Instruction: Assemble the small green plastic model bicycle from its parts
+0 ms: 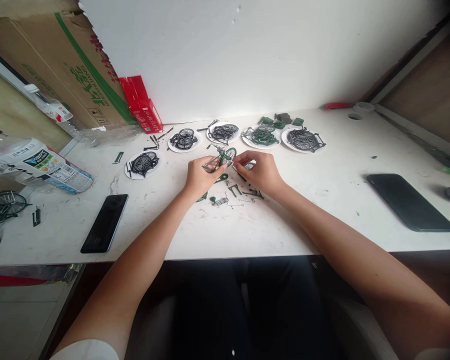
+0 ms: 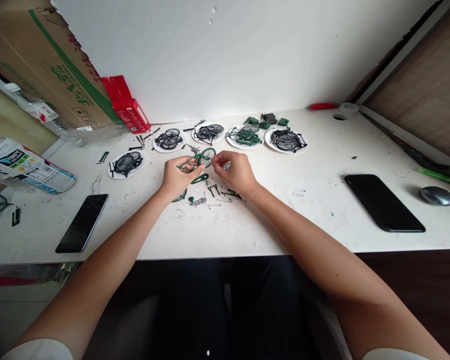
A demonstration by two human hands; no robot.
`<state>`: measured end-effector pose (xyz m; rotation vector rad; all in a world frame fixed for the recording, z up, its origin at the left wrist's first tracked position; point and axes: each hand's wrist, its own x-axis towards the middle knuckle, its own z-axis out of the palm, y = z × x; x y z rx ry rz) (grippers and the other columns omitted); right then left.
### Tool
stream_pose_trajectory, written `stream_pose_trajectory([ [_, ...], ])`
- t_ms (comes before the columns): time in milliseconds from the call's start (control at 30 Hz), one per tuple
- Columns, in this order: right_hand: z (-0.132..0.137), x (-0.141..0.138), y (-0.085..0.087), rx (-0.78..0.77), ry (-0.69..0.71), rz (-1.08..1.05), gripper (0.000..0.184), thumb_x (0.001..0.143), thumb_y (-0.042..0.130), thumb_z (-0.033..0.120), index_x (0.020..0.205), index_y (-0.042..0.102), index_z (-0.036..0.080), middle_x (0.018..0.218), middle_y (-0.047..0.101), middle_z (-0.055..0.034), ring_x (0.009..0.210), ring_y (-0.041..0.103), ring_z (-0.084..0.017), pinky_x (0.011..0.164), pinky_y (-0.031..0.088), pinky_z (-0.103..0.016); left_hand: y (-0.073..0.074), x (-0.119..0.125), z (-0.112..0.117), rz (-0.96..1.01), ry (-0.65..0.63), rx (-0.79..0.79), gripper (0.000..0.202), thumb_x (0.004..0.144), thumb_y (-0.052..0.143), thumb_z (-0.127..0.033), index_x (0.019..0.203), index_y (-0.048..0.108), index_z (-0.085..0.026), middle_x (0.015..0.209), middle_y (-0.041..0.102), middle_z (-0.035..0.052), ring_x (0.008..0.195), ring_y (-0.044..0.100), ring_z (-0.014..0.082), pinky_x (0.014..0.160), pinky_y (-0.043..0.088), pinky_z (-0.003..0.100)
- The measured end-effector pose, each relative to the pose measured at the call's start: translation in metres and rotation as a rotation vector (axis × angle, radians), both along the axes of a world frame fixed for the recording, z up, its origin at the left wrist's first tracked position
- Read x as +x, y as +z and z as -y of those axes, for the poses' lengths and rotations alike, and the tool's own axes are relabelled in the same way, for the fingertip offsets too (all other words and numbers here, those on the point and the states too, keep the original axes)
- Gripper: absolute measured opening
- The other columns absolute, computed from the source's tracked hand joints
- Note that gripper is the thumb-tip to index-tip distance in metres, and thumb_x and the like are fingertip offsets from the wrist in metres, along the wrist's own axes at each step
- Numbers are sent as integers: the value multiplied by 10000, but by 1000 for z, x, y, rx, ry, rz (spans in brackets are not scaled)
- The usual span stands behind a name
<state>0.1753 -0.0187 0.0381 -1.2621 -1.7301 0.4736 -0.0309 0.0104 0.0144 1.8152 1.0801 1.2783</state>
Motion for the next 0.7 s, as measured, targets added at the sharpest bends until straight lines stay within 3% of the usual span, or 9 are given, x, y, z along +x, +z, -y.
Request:
stream_pose_trajectory([
  [233,-3,2,-3,39,-39,-11,150,902,728,316,941,810,195,890,810,-85,786,746,-247,751,624,-384,4,0,2,-5,5,-14,227,833,834,-388,915,813,-177,915,818,83,777,729,200,724,583,290],
  [700,-2,1,-2,26,-27,-28,122,899,735,285,928,801,187,919,815,-90,803,733,-240,753,612,-376,4,0,3,-36,12,-4,206,852,812,-362,932,815,-172,929,824,85,799,738,211,731,577,298],
])
